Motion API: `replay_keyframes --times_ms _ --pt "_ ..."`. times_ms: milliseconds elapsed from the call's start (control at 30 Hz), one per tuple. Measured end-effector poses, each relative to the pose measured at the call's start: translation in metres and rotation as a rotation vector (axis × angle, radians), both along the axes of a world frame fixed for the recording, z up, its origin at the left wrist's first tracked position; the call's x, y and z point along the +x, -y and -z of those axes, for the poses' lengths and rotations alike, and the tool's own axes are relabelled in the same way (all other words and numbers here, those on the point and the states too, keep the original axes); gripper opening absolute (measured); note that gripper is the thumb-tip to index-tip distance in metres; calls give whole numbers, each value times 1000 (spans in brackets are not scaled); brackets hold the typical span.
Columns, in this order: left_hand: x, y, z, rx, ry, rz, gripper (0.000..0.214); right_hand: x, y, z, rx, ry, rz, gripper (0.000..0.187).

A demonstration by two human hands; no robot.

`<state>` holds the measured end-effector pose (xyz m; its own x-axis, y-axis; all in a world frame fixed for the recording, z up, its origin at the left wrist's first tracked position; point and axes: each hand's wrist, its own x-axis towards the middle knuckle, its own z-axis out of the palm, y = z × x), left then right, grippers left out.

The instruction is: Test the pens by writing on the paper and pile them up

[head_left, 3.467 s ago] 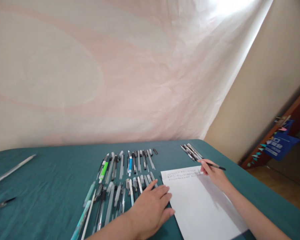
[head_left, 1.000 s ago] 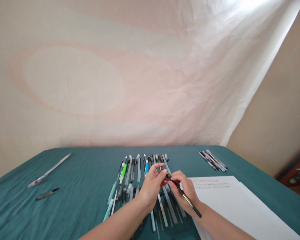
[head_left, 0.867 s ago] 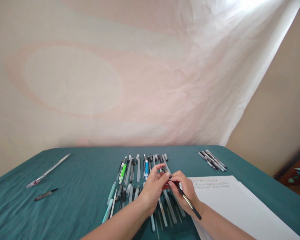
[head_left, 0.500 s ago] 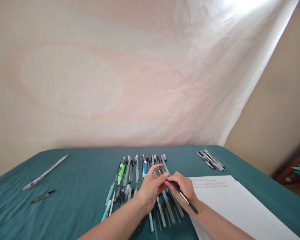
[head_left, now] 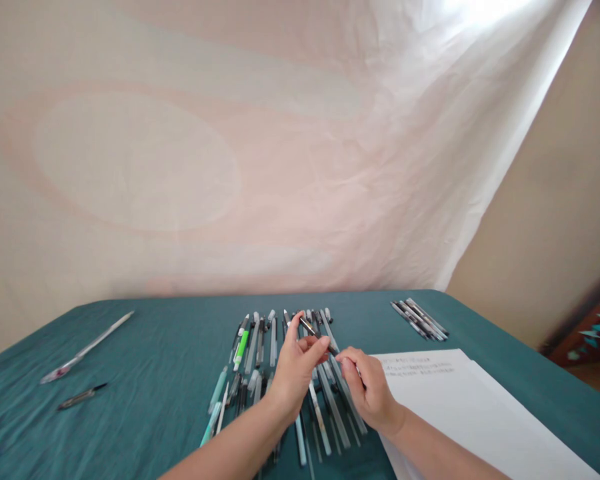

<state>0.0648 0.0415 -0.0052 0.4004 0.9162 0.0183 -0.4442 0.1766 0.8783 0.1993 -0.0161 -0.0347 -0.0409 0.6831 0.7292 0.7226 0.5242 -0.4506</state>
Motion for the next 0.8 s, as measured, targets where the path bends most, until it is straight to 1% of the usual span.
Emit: replay_keyframes --times_ms 67,167,400,600,700,800 --pt "1 6 -3 50 3 33 86 0 0 2 9 32 -34 15" --pt "2 9 -5 76 -4 40 90 0 2 3 26 73 -64 15" --pt "0 6 -2 112 5 55 78 0 2 5 15 106 -65 16" --pt "0 5 0 129 11 51 75 0 1 7 22 93 -62 15" --pt "1 4 2 106 21 29 76 -1 1 2 -28 67 -69 16" --pt "2 0 5 67 24 -32 78 -2 0 -10 -102 70 -87 17"
